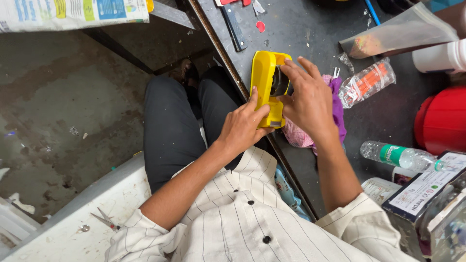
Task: The person assembles a yellow tape dispenser by inserting a roll of black tape into the housing. They wipe the dispenser with a cloth and adjust the tape roll to ensure it fits properly before placing the dispenser on the table.
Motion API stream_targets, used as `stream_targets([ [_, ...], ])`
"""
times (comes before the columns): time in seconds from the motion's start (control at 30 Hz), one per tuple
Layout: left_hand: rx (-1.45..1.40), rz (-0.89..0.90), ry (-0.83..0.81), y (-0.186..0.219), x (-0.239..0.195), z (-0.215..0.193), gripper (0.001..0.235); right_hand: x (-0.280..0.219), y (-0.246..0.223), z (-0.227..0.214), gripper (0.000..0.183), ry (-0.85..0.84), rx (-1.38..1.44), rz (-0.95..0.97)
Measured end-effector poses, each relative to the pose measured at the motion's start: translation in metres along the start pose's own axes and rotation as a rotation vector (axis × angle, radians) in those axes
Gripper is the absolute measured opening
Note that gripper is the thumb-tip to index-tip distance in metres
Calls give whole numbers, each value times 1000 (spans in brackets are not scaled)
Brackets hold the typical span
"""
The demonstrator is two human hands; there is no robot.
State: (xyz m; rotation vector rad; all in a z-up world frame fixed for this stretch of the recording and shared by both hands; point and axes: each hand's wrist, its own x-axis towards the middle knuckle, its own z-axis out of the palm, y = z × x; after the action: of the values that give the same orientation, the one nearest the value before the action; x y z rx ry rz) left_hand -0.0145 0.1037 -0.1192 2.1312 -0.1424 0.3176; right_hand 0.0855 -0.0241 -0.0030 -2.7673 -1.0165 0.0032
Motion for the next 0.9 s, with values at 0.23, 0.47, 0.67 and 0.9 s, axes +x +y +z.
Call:
stream_targets([
  [0.23,15,-26,-28,2,-1,-3,43,8,6,14,69,38,26,-5],
  [0.47,36,-35,-71,4,2,-8,42,8,23,23,77,-30,128,2],
  [0.67,28,-45,-61,8,4,-13,40,25,25,37,85,-109,177,45],
  [0.9,28,-78,-51,11,4,-12,39,-1,23,6,56,-57,268,-58],
])
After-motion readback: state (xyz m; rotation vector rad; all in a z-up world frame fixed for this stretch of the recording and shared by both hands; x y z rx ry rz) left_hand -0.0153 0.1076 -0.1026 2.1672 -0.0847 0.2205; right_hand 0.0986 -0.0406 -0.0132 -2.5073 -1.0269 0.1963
